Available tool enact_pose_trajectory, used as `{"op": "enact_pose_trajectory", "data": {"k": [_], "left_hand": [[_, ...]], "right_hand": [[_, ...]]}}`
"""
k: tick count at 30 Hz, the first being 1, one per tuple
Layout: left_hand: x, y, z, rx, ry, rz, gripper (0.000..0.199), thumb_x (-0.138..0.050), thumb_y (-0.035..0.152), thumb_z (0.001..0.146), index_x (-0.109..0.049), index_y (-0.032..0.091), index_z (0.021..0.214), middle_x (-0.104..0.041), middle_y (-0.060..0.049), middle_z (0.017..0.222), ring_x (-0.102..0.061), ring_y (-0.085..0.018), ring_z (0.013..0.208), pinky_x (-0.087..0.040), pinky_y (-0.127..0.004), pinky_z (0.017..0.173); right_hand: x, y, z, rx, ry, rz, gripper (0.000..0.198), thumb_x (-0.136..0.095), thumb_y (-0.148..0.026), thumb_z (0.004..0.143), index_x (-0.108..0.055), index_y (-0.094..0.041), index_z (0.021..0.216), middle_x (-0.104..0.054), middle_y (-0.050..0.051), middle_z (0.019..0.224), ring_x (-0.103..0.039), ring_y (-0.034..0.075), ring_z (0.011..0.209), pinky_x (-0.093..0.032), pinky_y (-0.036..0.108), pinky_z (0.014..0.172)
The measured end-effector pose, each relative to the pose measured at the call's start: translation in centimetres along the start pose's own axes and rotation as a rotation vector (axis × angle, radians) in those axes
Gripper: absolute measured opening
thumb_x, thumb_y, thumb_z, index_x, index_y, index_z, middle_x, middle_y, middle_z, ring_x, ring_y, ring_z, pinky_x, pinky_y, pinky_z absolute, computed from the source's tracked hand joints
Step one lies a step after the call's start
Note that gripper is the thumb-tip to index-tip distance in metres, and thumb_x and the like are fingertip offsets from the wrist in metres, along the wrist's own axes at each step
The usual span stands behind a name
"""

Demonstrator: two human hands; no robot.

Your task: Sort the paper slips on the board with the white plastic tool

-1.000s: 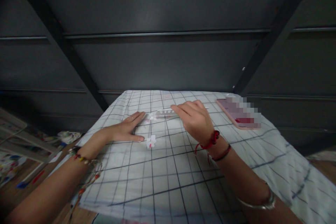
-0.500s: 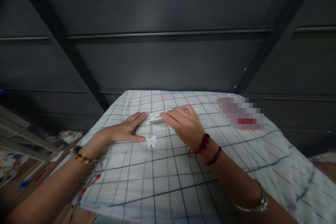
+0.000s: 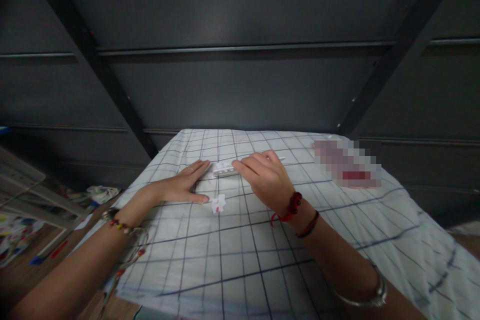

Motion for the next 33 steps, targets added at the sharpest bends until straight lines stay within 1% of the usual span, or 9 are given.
{"op": "enact_pose_trajectory", "data": {"k": [4, 10, 15, 18, 21, 25, 27, 29, 33], "left_hand": [[0.0, 0.0, 0.0, -0.010, 0.012, 0.001, 0.106, -0.050, 0.072, 0.067, 0.000, 0.016, 0.142, 0.001, -0.016, 0.145, 0.003, -0.037, 0.129, -0.011, -0.048, 0.103], [0.0, 0.0, -0.1, 0.010, -0.007, -0.001, 0.108, -0.050, 0.073, 0.067, 0.000, 0.012, 0.141, 0.003, -0.018, 0.145, 0.003, -0.036, 0.129, -0.010, -0.047, 0.103], [0.0, 0.1, 0.0, -0.008, 0.014, -0.005, 0.106, -0.050, 0.072, 0.067, -0.001, 0.015, 0.142, 0.000, -0.017, 0.145, 0.003, -0.037, 0.129, -0.011, -0.048, 0.102], [-0.1, -0.1, 0.0, -0.005, 0.006, 0.000, 0.106, -0.050, 0.072, 0.067, 0.000, 0.015, 0.142, 0.002, -0.017, 0.145, 0.003, -0.037, 0.129, -0.011, -0.049, 0.102], [-0.1, -0.1, 0.0, 0.013, -0.010, -0.002, 0.108, -0.050, 0.073, 0.066, 0.001, 0.014, 0.141, 0.003, -0.017, 0.145, 0.004, -0.036, 0.129, -0.011, -0.049, 0.102], [0.2, 0.4, -0.1, -0.005, 0.005, 0.005, 0.106, -0.050, 0.072, 0.068, -0.002, 0.013, 0.141, 0.000, -0.017, 0.145, 0.003, -0.035, 0.130, -0.010, -0.047, 0.103], [0.7, 0.9, -0.2, -0.056, 0.048, 0.001, 0.101, -0.052, 0.070, 0.068, -0.007, 0.014, 0.141, -0.005, -0.016, 0.146, -0.001, -0.034, 0.131, -0.012, -0.046, 0.104], [1.4, 1.5, -0.3, -0.129, 0.105, -0.011, 0.092, -0.055, 0.066, 0.070, -0.019, 0.015, 0.138, -0.014, -0.015, 0.144, -0.007, -0.032, 0.131, -0.015, -0.043, 0.104], [2.6, 2.5, -0.6, -0.236, 0.213, -0.013, 0.060, -0.056, 0.057, 0.076, -0.047, 0.017, 0.119, -0.028, -0.012, 0.137, -0.020, -0.030, 0.127, -0.022, -0.039, 0.103]], "right_hand": [[-0.2, -0.4, 0.1, 0.021, -0.028, 0.017, 0.030, -0.038, 0.000, 0.079, -0.061, -0.017, 0.088, -0.064, 0.001, 0.075, -0.051, 0.013, 0.069, -0.030, 0.030, 0.066], [0.5, 0.2, 0.1, -0.003, 0.026, -0.004, 0.028, -0.037, 0.000, 0.079, -0.060, -0.016, 0.085, -0.063, 0.001, 0.072, -0.050, 0.014, 0.067, -0.030, 0.030, 0.065], [0.2, -0.2, 0.2, 0.011, -0.027, 0.048, 0.028, -0.039, -0.001, 0.079, -0.060, -0.018, 0.085, -0.063, -0.001, 0.072, -0.050, 0.013, 0.066, -0.030, 0.030, 0.065], [0.5, -0.4, 0.3, 0.013, -0.017, 0.069, 0.025, -0.040, -0.003, 0.079, -0.060, -0.017, 0.085, -0.063, 0.000, 0.071, -0.051, 0.013, 0.067, -0.030, 0.030, 0.066], [0.7, -0.4, 0.3, 0.018, -0.004, 0.061, 0.028, -0.038, 0.000, 0.078, -0.060, -0.017, 0.086, -0.064, 0.000, 0.073, -0.051, 0.014, 0.069, -0.031, 0.030, 0.066], [0.7, -0.5, 0.3, 0.035, -0.011, 0.079, 0.029, -0.038, 0.001, 0.078, -0.059, -0.018, 0.086, -0.064, -0.001, 0.072, -0.051, 0.013, 0.068, -0.031, 0.030, 0.066], [1.1, -0.4, 0.4, 0.033, 0.003, 0.077, 0.027, -0.039, 0.000, 0.078, -0.059, -0.017, 0.085, -0.064, 0.000, 0.072, -0.051, 0.013, 0.067, -0.032, 0.030, 0.066], [1.6, -0.2, 0.4, 0.029, 0.018, 0.068, 0.027, -0.039, 0.000, 0.078, -0.059, -0.016, 0.083, -0.064, 0.000, 0.072, -0.051, 0.013, 0.067, -0.032, 0.030, 0.066], [2.2, 0.2, 0.4, 0.033, 0.004, 0.096, 0.031, -0.035, 0.004, 0.075, -0.058, -0.017, 0.081, -0.062, -0.001, 0.069, -0.051, 0.012, 0.065, -0.033, 0.029, 0.065]]}}
Point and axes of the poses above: each hand's wrist, its own z-axis towards the middle knuckle, its own x-axis out of the back of the hand, y = z × x, the point moved 7 cm from there along z, towards the middle knuckle
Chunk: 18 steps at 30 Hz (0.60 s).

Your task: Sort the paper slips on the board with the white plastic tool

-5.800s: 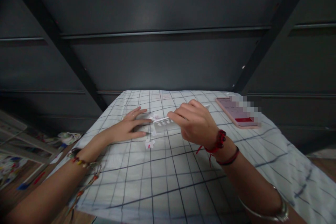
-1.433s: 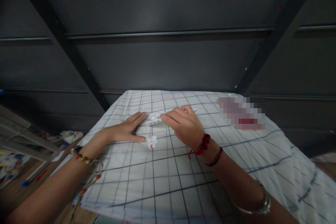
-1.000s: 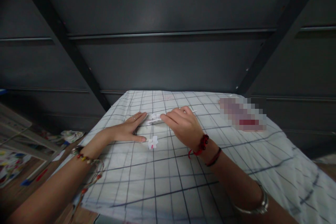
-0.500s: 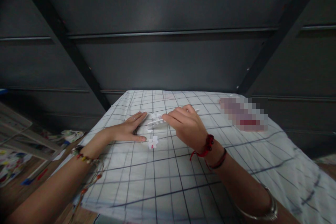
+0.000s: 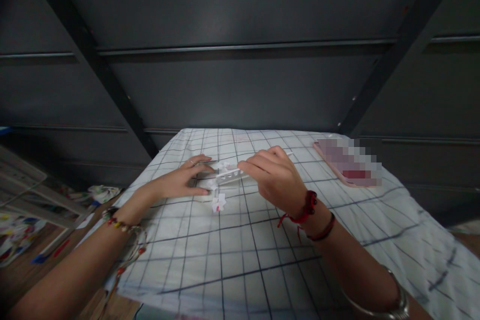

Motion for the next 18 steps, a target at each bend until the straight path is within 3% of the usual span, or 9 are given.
{"op": "enact_pose_trajectory", "data": {"k": [4, 12, 18], "left_hand": [[0.3, 0.4, 0.1, -0.050, 0.056, 0.026, 0.044, -0.056, 0.051, 0.079, -0.054, 0.018, 0.109, -0.034, -0.011, 0.131, -0.024, -0.029, 0.125, -0.025, -0.039, 0.102], [-0.1, -0.1, 0.3, -0.101, 0.127, 0.065, 0.036, -0.060, 0.042, 0.080, -0.052, 0.017, 0.105, -0.038, -0.014, 0.126, -0.031, -0.029, 0.120, -0.030, -0.043, 0.098], [0.0, 0.0, 0.2, -0.097, 0.102, 0.111, 0.021, -0.062, 0.031, 0.080, -0.059, 0.018, 0.095, -0.040, -0.012, 0.128, -0.030, -0.029, 0.122, -0.028, -0.043, 0.099]], "right_hand": [[0.0, 0.3, -0.2, 0.019, -0.033, 0.004, 0.032, -0.034, 0.005, 0.073, -0.058, -0.015, 0.079, -0.061, 0.000, 0.067, -0.051, 0.013, 0.064, -0.034, 0.029, 0.063], [-0.2, 1.1, -0.6, -0.007, -0.007, -0.146, 0.024, -0.039, -0.002, 0.079, -0.059, -0.014, 0.081, -0.062, 0.002, 0.068, -0.049, 0.014, 0.064, -0.032, 0.030, 0.063], [-0.9, -0.2, -0.3, 0.028, -0.065, 0.015, 0.031, -0.036, 0.004, 0.072, -0.057, -0.015, 0.083, -0.061, -0.001, 0.068, -0.049, 0.013, 0.065, -0.033, 0.029, 0.065]]}}
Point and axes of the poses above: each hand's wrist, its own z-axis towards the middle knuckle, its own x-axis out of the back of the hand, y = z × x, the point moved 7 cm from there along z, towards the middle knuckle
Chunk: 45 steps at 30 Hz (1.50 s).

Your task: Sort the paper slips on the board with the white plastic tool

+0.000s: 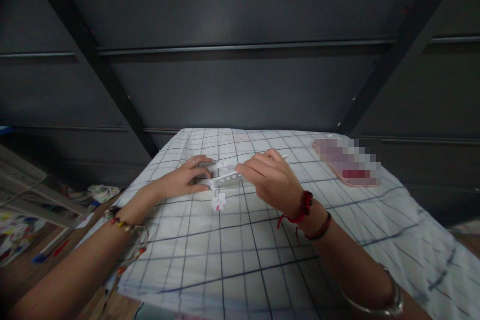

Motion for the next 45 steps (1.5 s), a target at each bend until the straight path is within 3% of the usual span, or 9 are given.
{"op": "enact_pose_trajectory", "data": {"k": [4, 8, 16, 26, 30, 36, 41, 45], "left_hand": [[0.4, 0.4, 0.1, -0.041, -0.017, 0.035, 0.015, -0.062, 0.030, 0.081, -0.065, 0.020, 0.091, -0.039, -0.007, 0.132, -0.029, -0.027, 0.124, -0.023, -0.044, 0.102], [0.8, 0.4, 0.2, -0.057, -0.001, 0.062, 0.013, -0.062, 0.028, 0.080, -0.067, 0.020, 0.090, -0.043, -0.006, 0.131, -0.031, -0.026, 0.123, -0.024, -0.043, 0.101], [0.9, 0.0, 0.1, -0.049, 0.018, 0.098, 0.014, -0.066, 0.026, 0.077, -0.069, 0.018, 0.088, -0.046, -0.008, 0.127, -0.033, -0.026, 0.121, -0.028, -0.041, 0.099], [0.7, -0.3, 0.1, -0.049, 0.019, 0.118, 0.014, -0.064, 0.026, 0.079, -0.068, 0.017, 0.090, -0.045, -0.010, 0.126, -0.033, -0.026, 0.121, -0.030, -0.041, 0.098], [0.6, -0.3, 0.2, -0.038, 0.027, 0.130, 0.023, -0.065, 0.030, 0.079, -0.065, 0.019, 0.099, -0.044, -0.009, 0.127, -0.032, -0.026, 0.121, -0.029, -0.042, 0.099], [0.7, -0.5, 0.0, 0.004, 0.027, 0.112, 0.048, -0.061, 0.050, 0.076, -0.057, 0.018, 0.111, -0.041, -0.012, 0.131, -0.027, -0.028, 0.125, -0.024, -0.042, 0.101], [-0.9, -1.4, -0.8, 0.134, -0.180, -0.010, 0.096, -0.060, 0.068, 0.064, -0.023, 0.019, 0.138, -0.014, -0.015, 0.144, -0.007, -0.035, 0.130, -0.016, -0.048, 0.102], [-1.8, -1.7, -1.4, 0.214, -0.291, -0.065, 0.108, -0.061, 0.070, 0.061, -0.007, 0.022, 0.141, 0.003, -0.013, 0.146, 0.004, -0.037, 0.130, -0.011, -0.050, 0.102]], "right_hand": [[0.5, 0.3, 0.0, 0.006, -0.015, 0.023, 0.030, -0.034, 0.003, 0.072, -0.057, -0.015, 0.079, -0.059, 0.000, 0.066, -0.048, 0.013, 0.064, -0.033, 0.029, 0.063], [1.2, 0.8, -0.1, -0.023, 0.071, -0.039, 0.027, -0.035, 0.000, 0.076, -0.057, -0.015, 0.079, -0.060, 0.002, 0.066, -0.048, 0.014, 0.064, -0.033, 0.029, 0.063], [-1.1, -0.4, 0.0, -0.005, 0.033, -0.016, 0.022, -0.040, -0.002, 0.078, -0.057, -0.015, 0.086, -0.062, 0.000, 0.071, -0.050, 0.014, 0.067, -0.032, 0.029, 0.065], [0.2, 0.7, -0.1, -0.020, 0.061, -0.068, 0.027, -0.036, 0.001, 0.076, -0.058, -0.014, 0.083, -0.062, 0.002, 0.070, -0.049, 0.014, 0.065, -0.033, 0.030, 0.063], [0.0, 0.8, -0.1, -0.001, 0.007, -0.005, 0.029, -0.035, 0.002, 0.076, -0.058, -0.014, 0.083, -0.060, 0.001, 0.067, -0.050, 0.014, 0.065, -0.034, 0.030, 0.064], [0.8, 1.3, -0.3, -0.053, 0.074, -0.007, 0.024, -0.036, -0.002, 0.080, -0.057, -0.015, 0.081, -0.059, 0.002, 0.066, -0.049, 0.014, 0.065, -0.035, 0.030, 0.064], [0.2, 0.7, -0.2, -0.036, -0.041, 0.095, 0.030, -0.033, 0.002, 0.075, -0.055, -0.017, 0.081, -0.059, 0.000, 0.068, -0.050, 0.013, 0.066, -0.036, 0.029, 0.067], [0.5, 0.5, 0.0, -0.057, -0.020, 0.143, 0.028, -0.034, 0.001, 0.076, -0.055, -0.018, 0.081, -0.061, 0.000, 0.070, -0.051, 0.013, 0.068, -0.037, 0.028, 0.067]]}}
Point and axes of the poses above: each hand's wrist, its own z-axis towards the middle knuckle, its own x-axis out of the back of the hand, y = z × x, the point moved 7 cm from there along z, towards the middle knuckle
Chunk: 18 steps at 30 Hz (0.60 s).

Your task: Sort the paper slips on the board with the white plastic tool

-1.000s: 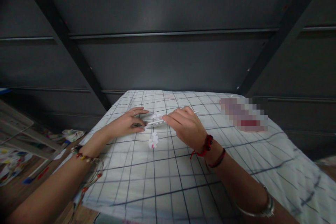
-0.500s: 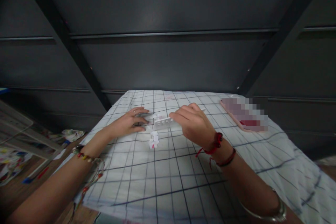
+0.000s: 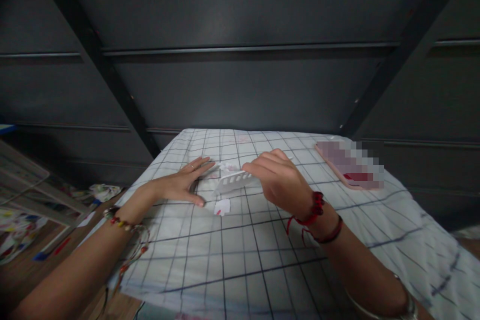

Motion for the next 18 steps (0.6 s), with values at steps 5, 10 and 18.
{"op": "enact_pose_trajectory", "data": {"k": [5, 10, 18], "left_hand": [[-0.3, 0.1, -0.1, 0.031, -0.038, -0.019, 0.112, -0.061, 0.068, 0.060, -0.001, 0.021, 0.141, 0.007, -0.013, 0.146, 0.008, -0.037, 0.129, -0.011, -0.050, 0.102], [-0.4, -0.3, -0.5, 0.100, -0.028, -0.012, 0.117, -0.064, 0.069, 0.056, -0.002, 0.018, 0.141, 0.009, -0.015, 0.145, 0.010, -0.039, 0.128, -0.009, -0.052, 0.102], [-0.8, 4.4, -2.4, -0.028, -0.048, 0.039, 0.097, -0.056, 0.060, 0.072, -0.004, 0.017, 0.141, 0.008, -0.016, 0.145, 0.008, -0.036, 0.129, -0.008, -0.052, 0.102]], "right_hand": [[0.3, -0.8, 0.3, 0.074, -0.018, 0.052, 0.027, -0.034, 0.000, 0.076, -0.055, -0.017, 0.079, -0.060, 0.001, 0.067, -0.052, 0.012, 0.066, -0.038, 0.027, 0.065], [1.6, -0.9, 0.7, 0.088, -0.034, 0.044, 0.027, -0.033, -0.004, 0.080, -0.056, -0.017, 0.079, -0.061, 0.002, 0.068, -0.052, 0.012, 0.065, -0.040, 0.027, 0.065], [1.8, -2.3, -0.3, 0.100, -0.242, 0.059, 0.028, -0.036, -0.002, 0.078, -0.058, -0.015, 0.085, -0.062, 0.002, 0.073, -0.055, 0.012, 0.071, -0.044, 0.024, 0.068]]}}
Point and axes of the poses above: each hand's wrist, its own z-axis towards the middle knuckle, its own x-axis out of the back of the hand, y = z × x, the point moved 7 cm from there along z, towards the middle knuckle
